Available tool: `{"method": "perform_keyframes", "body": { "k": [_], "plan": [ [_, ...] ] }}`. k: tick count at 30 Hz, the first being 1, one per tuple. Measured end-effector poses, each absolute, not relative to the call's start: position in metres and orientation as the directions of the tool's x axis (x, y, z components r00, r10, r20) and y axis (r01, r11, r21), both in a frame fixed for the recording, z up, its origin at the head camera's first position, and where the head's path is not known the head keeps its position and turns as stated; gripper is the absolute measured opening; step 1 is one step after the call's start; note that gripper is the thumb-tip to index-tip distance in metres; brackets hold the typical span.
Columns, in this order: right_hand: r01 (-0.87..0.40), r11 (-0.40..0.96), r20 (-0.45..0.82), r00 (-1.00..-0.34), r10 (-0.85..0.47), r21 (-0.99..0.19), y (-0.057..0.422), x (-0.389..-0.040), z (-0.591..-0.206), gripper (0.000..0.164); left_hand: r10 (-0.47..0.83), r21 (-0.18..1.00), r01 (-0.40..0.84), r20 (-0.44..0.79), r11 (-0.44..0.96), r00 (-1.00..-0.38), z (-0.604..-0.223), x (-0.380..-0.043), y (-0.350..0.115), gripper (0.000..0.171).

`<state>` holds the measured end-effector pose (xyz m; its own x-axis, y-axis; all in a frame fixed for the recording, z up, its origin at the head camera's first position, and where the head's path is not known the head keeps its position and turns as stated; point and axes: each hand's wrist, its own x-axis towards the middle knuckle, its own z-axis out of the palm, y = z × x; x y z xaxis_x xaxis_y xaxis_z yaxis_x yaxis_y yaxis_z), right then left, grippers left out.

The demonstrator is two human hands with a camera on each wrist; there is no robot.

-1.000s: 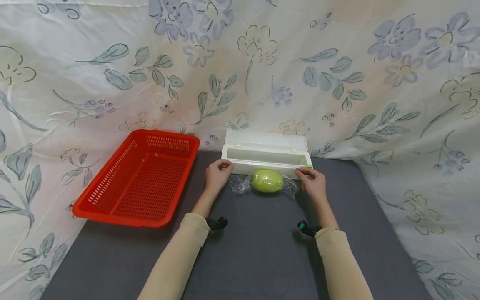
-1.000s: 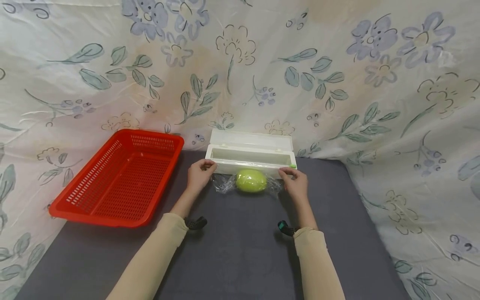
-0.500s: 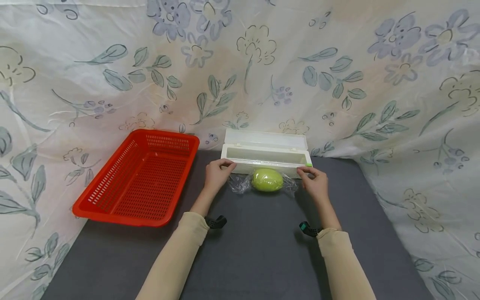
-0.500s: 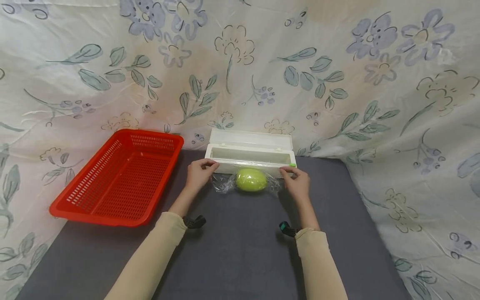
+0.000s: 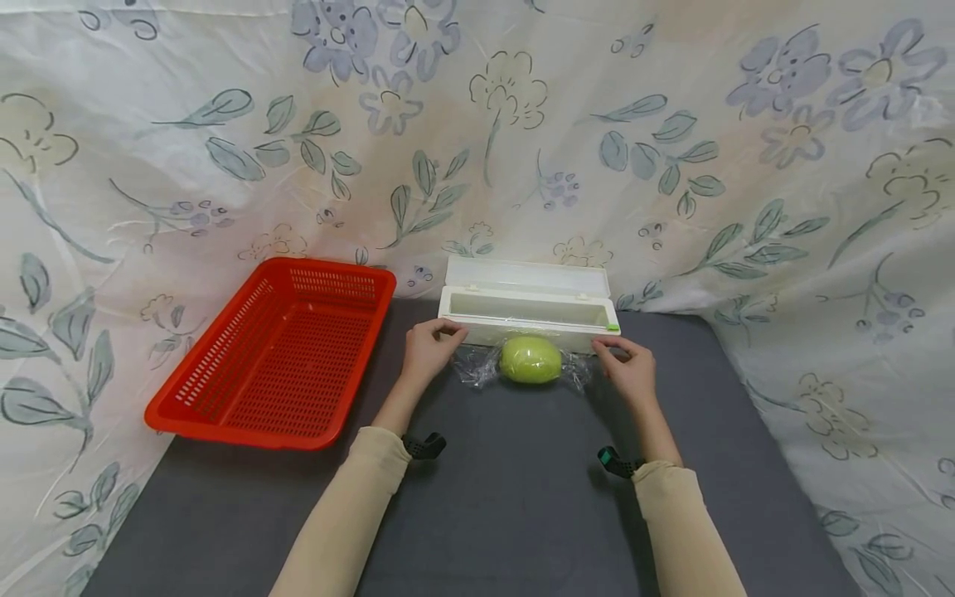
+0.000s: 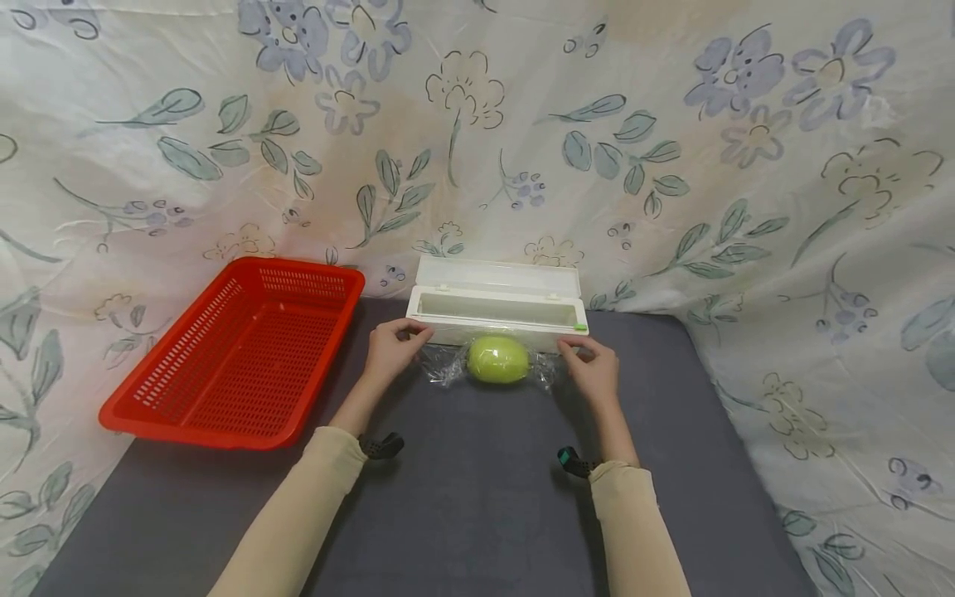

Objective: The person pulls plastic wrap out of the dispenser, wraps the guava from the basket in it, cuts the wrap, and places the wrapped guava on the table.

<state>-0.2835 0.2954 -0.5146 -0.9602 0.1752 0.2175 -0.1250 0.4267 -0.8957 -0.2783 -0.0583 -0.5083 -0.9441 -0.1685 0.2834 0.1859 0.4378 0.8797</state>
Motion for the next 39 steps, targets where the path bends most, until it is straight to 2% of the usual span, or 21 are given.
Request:
{"method": "perform_keyframes", "body": {
  "k": [7, 17, 25, 39],
  "plan": [
    [-0.12, 0.435, 0.214, -0.962, 0.172, -0.892, 0.294, -0.278, -0.518, 0.023, -0.144, 0.888, 0.197, 0.278, 0.416, -0.95, -0.509, -0.274, -0.061, 0.014],
    [-0.106, 0.388, 0.197, -0.959, 0.203, -0.915, 0.295, -0.274, -0.519, 0.023, -0.126, 0.893, 0.222, 0.291, 0.392, -0.948, -0.512, -0.271, -0.065, 0.007],
    [-0.108, 0.333, 0.191, -0.955, 0.228, -0.937, 0.297, -0.269, -0.519, 0.026, -0.142, 0.902, 0.219, 0.289, 0.371, -0.947, -0.512, -0.266, -0.068, 0.007],
    [-0.101, 0.33, 0.18, -0.959, 0.218, -0.938, 0.301, -0.262, -0.53, 0.027, -0.142, 0.904, 0.214, 0.283, 0.37, -0.948, -0.518, -0.254, -0.074, 0.014]
  ]
}}
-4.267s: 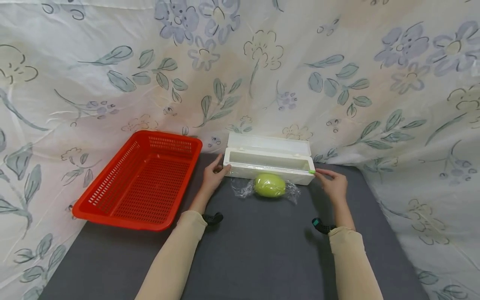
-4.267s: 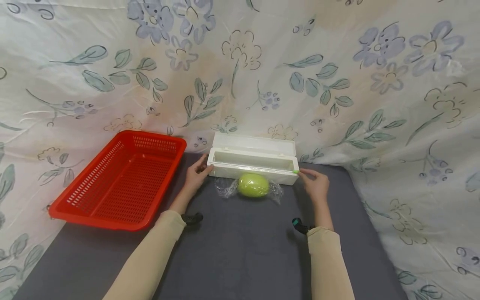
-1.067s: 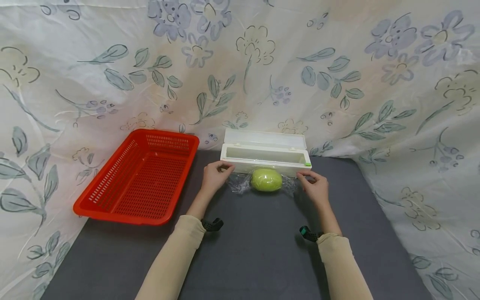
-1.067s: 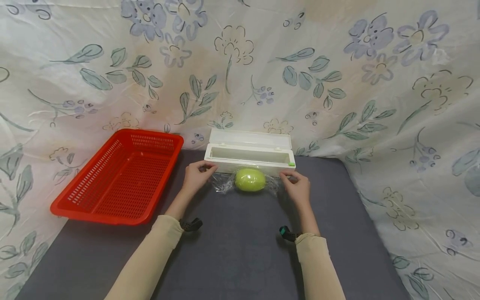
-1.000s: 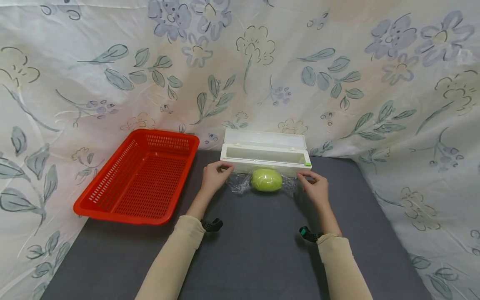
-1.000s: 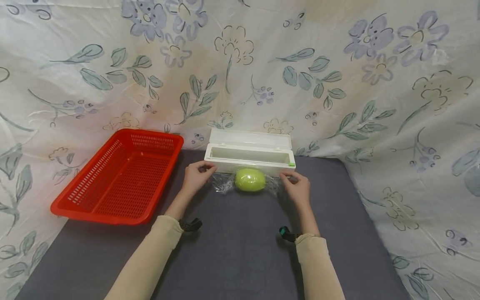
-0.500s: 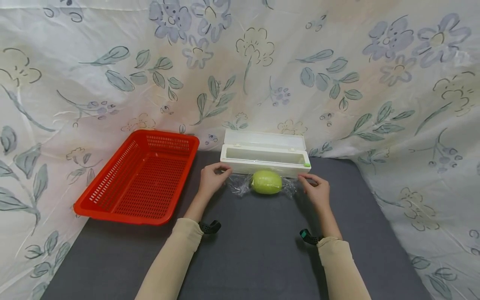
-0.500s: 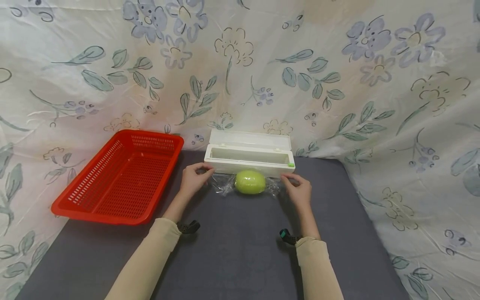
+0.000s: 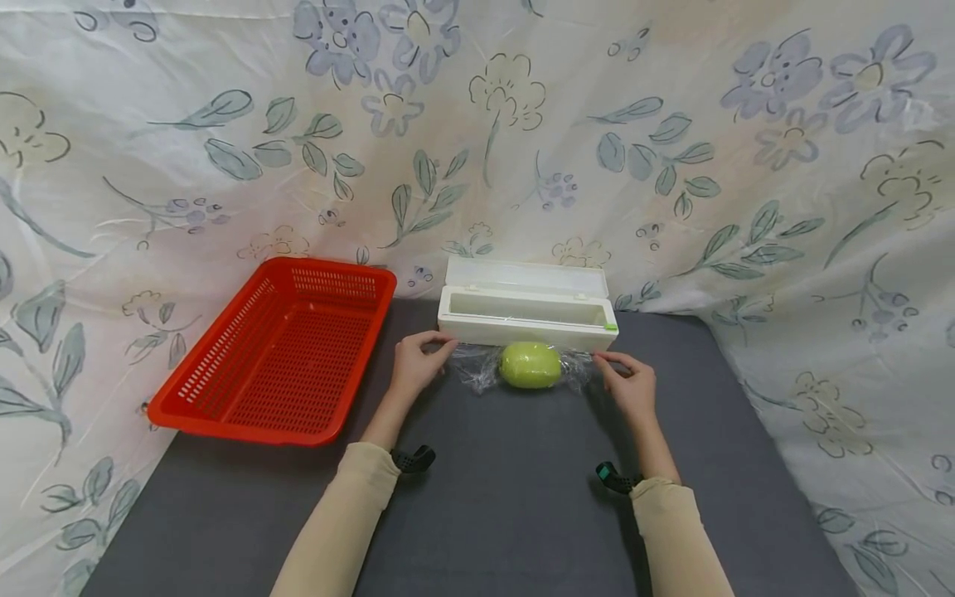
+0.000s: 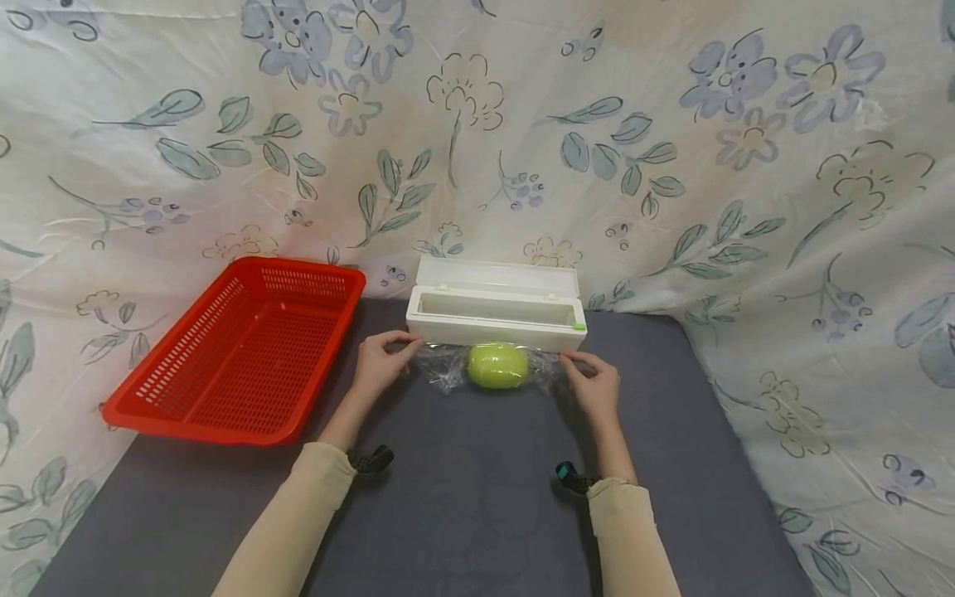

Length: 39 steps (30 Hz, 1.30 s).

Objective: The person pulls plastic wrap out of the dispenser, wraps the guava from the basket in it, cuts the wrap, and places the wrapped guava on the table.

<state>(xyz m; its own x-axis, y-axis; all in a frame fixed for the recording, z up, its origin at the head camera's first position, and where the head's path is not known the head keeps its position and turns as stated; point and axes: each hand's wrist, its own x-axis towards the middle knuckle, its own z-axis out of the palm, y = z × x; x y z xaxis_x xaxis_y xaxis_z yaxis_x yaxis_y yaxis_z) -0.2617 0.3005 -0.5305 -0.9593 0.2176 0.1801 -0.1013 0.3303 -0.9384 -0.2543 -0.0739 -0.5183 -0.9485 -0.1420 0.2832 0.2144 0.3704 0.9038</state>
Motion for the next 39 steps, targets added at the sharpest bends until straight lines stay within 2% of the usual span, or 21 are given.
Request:
{"method": "perform_keyframes", "body": {
  "k": [11, 19, 26, 32, 35, 39],
  "plan": [
    [-0.136, 0.319, 0.208, -0.957, 0.203, -0.938, 0.301, -0.255, -0.535, 0.02, -0.093, 0.895, 0.217, 0.273, 0.39, -0.958, -0.519, -0.245, -0.073, 0.015],
    [-0.23, 0.292, 0.284, -0.946, 0.159, -0.928, 0.311, -0.244, -0.536, 0.015, -0.064, 0.874, 0.295, 0.344, 0.386, -0.937, -0.521, -0.236, -0.077, 0.011],
    [-0.286, 0.455, 0.346, -0.937, 0.053, -0.844, 0.322, -0.24, -0.548, 0.013, 0.02, 0.799, 0.307, 0.347, 0.516, -0.938, -0.529, -0.234, -0.083, 0.009],
    [-0.292, 0.697, 0.375, -0.926, -0.036, -0.655, 0.321, -0.243, -0.556, 0.011, 0.104, 0.643, 0.297, 0.321, 0.705, -0.941, -0.533, -0.234, -0.081, 0.01],
    [-0.286, 0.745, 0.373, -0.926, -0.054, -0.603, 0.316, -0.246, -0.556, 0.01, 0.117, 0.588, 0.284, 0.305, 0.757, -0.945, -0.534, -0.235, -0.076, 0.01],
    [-0.255, 0.757, 0.342, -0.939, -0.044, -0.602, 0.31, -0.249, -0.557, 0.011, 0.117, 0.53, 0.267, 0.299, 0.805, -0.947, -0.536, -0.238, -0.07, 0.009]
  ]
}}
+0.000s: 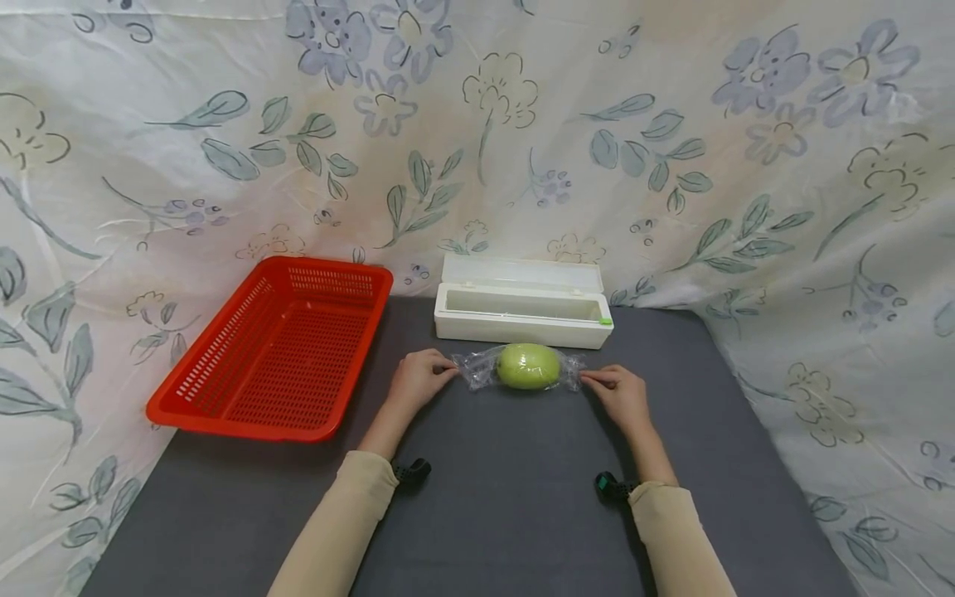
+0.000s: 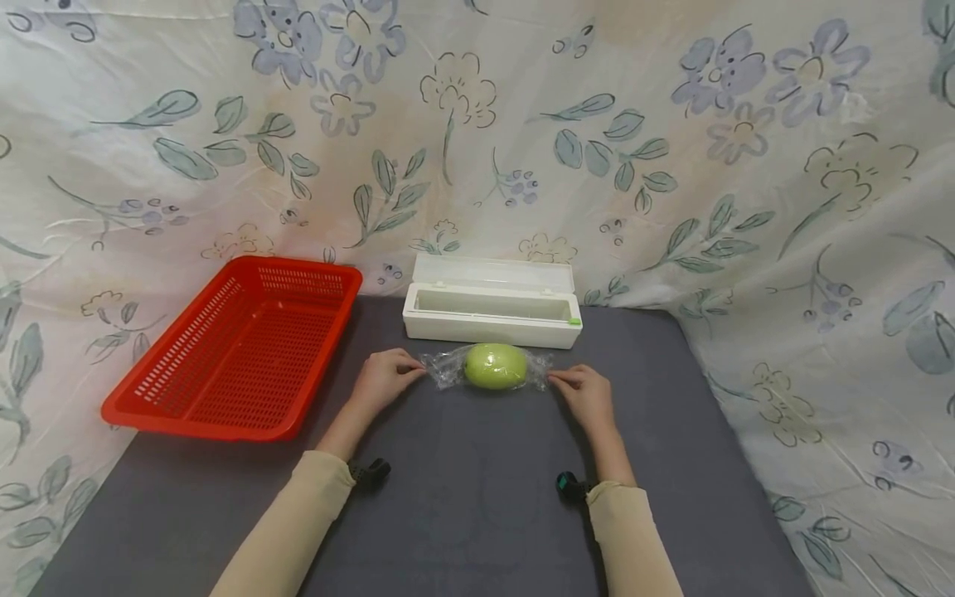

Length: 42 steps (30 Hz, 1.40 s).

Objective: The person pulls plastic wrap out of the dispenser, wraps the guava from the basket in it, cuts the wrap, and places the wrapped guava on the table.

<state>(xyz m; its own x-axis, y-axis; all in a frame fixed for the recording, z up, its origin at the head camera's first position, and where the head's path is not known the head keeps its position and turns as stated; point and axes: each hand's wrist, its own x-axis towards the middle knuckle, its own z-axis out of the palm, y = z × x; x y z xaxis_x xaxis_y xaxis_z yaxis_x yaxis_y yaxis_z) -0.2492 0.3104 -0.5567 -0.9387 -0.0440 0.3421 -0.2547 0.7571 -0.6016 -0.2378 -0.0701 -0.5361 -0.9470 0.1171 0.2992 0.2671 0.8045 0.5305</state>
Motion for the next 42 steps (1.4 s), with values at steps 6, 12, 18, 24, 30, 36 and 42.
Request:
{"method": "perform_keyframes", "body": {
  "k": [6, 12, 18, 24, 30, 36, 42],
  "plan": [
    [-0.246, 0.769, 0.326, -0.944, -0.051, -0.59, 0.307, -0.253, -0.56, 0.014, 0.107, 0.511, 0.222, 0.244, 0.831, -0.964, -0.537, -0.239, -0.061, 0.01],
    [-0.301, 0.63, 0.405, -0.914, 0.025, -0.716, 0.313, -0.25, -0.561, 0.017, 0.108, 0.546, 0.194, 0.184, 0.815, -0.977, -0.536, -0.236, -0.06, 0.011],
    [-0.283, 0.561, 0.455, -0.87, 0.192, -0.778, 0.312, -0.25, -0.557, 0.028, 0.085, 0.615, 0.177, 0.176, 0.768, -0.981, -0.534, -0.237, -0.06, 0.022],
    [-0.516, 0.648, 0.628, -0.775, -0.074, -0.56, 0.29, -0.249, -0.54, 0.033, -0.019, 0.662, 0.169, 0.267, 0.731, -0.964, -0.521, -0.237, -0.043, 0.043],
    [-0.567, 0.716, 0.458, -0.805, -0.378, -0.406, 0.266, -0.253, -0.528, 0.071, 0.282, 0.517, 0.381, 0.261, 0.767, -0.923, -0.504, -0.243, -0.012, 0.081],
    [-0.525, 0.777, 0.36, -0.84, -0.406, -0.348, 0.256, -0.258, -0.527, 0.084, 0.407, 0.454, 0.438, 0.17, 0.776, -0.897, -0.507, -0.256, 0.008, 0.088],
    [-0.568, 0.772, 0.397, -0.803, -0.444, -0.287, 0.257, -0.255, -0.525, 0.08, 0.436, 0.462, 0.463, 0.171, 0.757, -0.884, -0.509, -0.26, 0.003, 0.08]
  ]
}}
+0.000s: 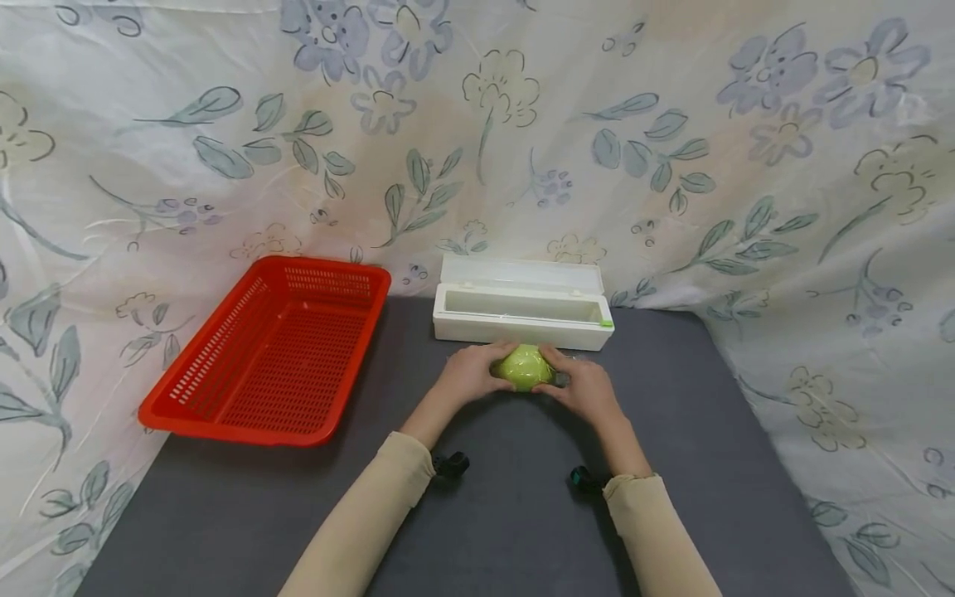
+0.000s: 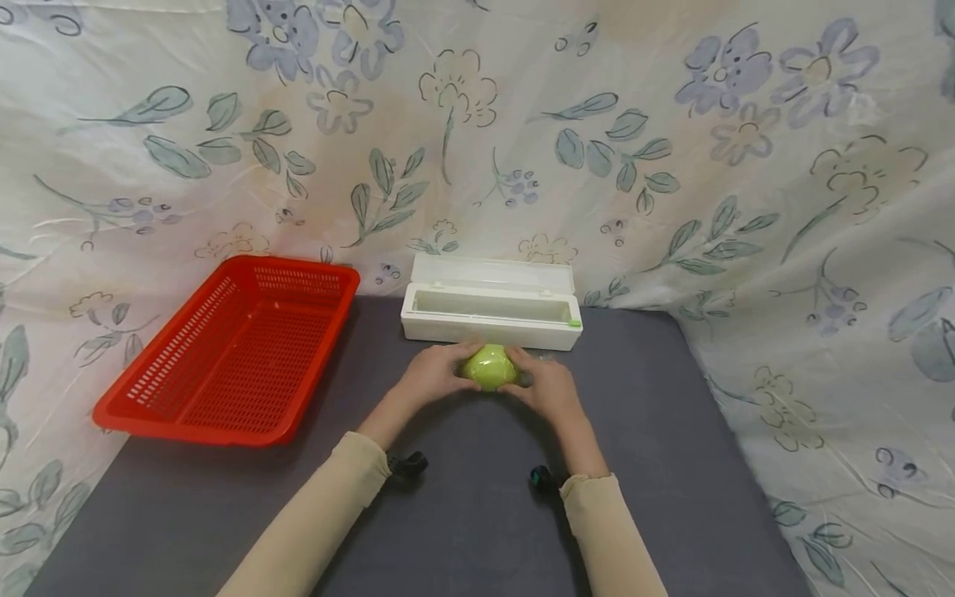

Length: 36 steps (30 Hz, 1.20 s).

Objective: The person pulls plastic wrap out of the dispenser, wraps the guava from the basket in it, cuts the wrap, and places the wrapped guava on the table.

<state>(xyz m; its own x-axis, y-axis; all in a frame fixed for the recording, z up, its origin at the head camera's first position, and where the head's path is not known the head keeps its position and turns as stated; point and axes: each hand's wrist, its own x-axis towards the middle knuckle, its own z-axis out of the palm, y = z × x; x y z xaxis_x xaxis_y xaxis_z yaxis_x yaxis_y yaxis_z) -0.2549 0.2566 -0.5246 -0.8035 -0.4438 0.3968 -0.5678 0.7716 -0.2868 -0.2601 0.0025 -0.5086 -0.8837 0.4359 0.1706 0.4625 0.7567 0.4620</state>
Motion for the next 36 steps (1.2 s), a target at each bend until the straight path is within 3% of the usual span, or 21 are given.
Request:
{"method": "perform_keyframes", "body": {
  "k": [10, 18, 21, 24, 27, 29, 36],
  "plan": [
    [-0.625, 0.742, 0.336, -0.771, -0.541, -0.242, 0.248, -0.23, -0.501, 0.072, 0.502, 0.506, 0.465, 0.071, 0.727, -0.862, -0.497, -0.24, -0.012, 0.078],
    [-0.553, 0.768, 0.289, -0.831, -0.476, -0.324, 0.245, -0.235, -0.49, 0.025, 0.472, 0.497, 0.46, 0.111, 0.736, -0.875, -0.5, -0.237, -0.014, 0.076],
    [-0.549, 0.761, 0.296, -0.833, -0.467, -0.347, 0.251, -0.236, -0.494, 0.016, 0.404, 0.527, 0.446, 0.199, 0.724, -0.893, -0.507, -0.233, -0.014, 0.064],
    [-0.568, 0.73, 0.328, -0.82, -0.468, -0.379, 0.258, -0.238, -0.498, 0.012, 0.348, 0.558, 0.442, 0.273, 0.702, -0.897, -0.513, -0.231, -0.013, 0.038],
    [-0.577, 0.694, 0.352, -0.815, -0.46, -0.43, 0.264, -0.239, -0.503, 0.014, 0.322, 0.584, 0.436, 0.295, 0.684, -0.9, -0.518, -0.23, -0.012, 0.014],
    [-0.583, 0.67, 0.357, -0.812, -0.461, -0.46, 0.267, -0.24, -0.505, 0.014, 0.316, 0.616, 0.425, 0.284, 0.663, -0.905, -0.521, -0.231, -0.012, 0.007],
    [-0.562, 0.624, 0.348, -0.827, -0.441, -0.543, 0.27, -0.241, -0.512, 0.015, 0.361, 0.676, 0.413, 0.226, 0.61, -0.905, -0.521, -0.229, -0.015, 0.028]
  ]
}}
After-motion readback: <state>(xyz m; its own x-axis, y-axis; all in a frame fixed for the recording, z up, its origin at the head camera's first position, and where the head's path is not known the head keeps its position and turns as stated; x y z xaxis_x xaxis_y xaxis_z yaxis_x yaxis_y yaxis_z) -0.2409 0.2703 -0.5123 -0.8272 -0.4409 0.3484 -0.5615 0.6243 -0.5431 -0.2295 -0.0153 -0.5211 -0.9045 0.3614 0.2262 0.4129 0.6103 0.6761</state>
